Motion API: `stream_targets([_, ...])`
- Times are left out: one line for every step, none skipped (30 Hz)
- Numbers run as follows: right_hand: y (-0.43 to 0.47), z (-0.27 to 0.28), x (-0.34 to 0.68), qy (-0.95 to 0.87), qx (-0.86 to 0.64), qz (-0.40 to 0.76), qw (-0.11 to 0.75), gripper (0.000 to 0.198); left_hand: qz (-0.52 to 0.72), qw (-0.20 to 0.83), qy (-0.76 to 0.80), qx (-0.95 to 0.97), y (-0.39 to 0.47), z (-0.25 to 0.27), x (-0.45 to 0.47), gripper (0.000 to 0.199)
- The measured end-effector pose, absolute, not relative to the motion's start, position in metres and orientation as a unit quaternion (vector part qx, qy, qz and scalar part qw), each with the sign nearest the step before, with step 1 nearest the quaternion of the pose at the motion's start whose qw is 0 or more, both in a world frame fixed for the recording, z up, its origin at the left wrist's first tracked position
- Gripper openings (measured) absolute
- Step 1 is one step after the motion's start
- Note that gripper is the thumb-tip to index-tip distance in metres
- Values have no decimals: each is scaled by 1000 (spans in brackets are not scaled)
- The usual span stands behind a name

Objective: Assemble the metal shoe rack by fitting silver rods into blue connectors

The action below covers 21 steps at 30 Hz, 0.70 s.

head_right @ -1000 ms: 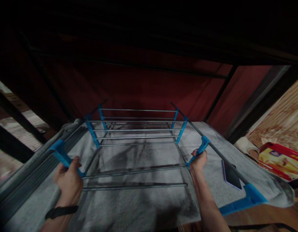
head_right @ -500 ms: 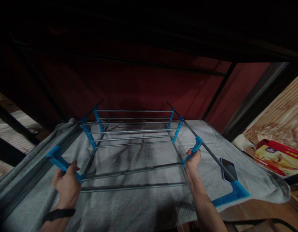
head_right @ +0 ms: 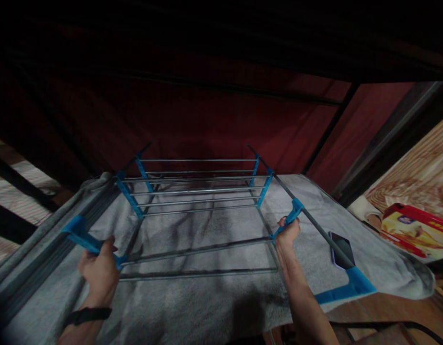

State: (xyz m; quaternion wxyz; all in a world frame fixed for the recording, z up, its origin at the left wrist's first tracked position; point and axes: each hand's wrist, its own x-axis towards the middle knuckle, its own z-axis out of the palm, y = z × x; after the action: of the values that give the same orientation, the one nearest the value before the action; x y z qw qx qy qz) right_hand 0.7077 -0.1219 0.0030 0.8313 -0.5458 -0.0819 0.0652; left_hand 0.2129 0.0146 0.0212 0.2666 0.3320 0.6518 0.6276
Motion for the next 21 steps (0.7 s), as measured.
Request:
stream_targets([-120,6,708,-78,-546,59,832,26,629,266,651,332,16,21,212,30])
stream_targets([-118,10,709,-73,-547,52,832,24,630,266,649,332,16,22,212,30])
stream_targets([-115,13,710,-69,-548,47,832,22,632,265,648,333,17,22,212,29])
stream_targets([-112,15,711,-69,-550,46,831,21,631,265,648,333,17,23,212,29])
stream_targets([-109,17,712,-68,-552,46,830,20,630,264,650,333,17,23,213,29])
stream_targets([-106,18,714,-67,-555,47,828,20,628,264,651,335,17,24,214,29])
stream_targets([-103,17,715,-66,-557,49,826,20,625,265,652,336,17,24,215,29])
stream_targets([-101,16,715,-64,-561,51,824,22,624,267,653,337,17,24,216,29])
stream_targets([-99,14,715,-63,-564,53,821,24,624,268,652,338,18,24,217,29])
stream_targets([-98,11,715,-62,-568,56,819,26,626,268,650,338,18,23,218,29])
stream_targets([-97,8,714,-62,-572,59,816,28,628,269,648,337,18,22,219,29])
stream_targets([-96,5,714,-63,-575,62,814,30,629,269,647,337,19,21,219,30])
stream_targets([-96,2,714,-65,-577,65,811,30,628,269,647,339,19,21,220,30])
stream_targets([-96,0,715,-67,-579,69,809,30,625,269,648,342,19,20,220,30])
stream_targets([-96,-1,717,-71,-581,73,807,30,623,270,649,343,20,20,220,30])
stream_targets([-97,-2,719,-76,-583,79,805,29,620,269,651,345,20,19,219,30])
stream_targets([-98,-3,721,-79,-586,83,802,27,616,267,654,348,21,19,219,30])
stream_targets([-100,-4,722,-81,-589,83,800,25,614,266,656,349,21,18,219,30])
stream_targets([-104,-5,722,-81,-593,79,797,23,615,266,655,350,22,17,218,31])
stream_targets([-109,-8,721,-83,-597,76,794,21,616,262,653,354,22,16,218,30])
stream_targets([-115,-12,716,-84,-600,70,793,18,617,254,652,361,22,14,217,29])
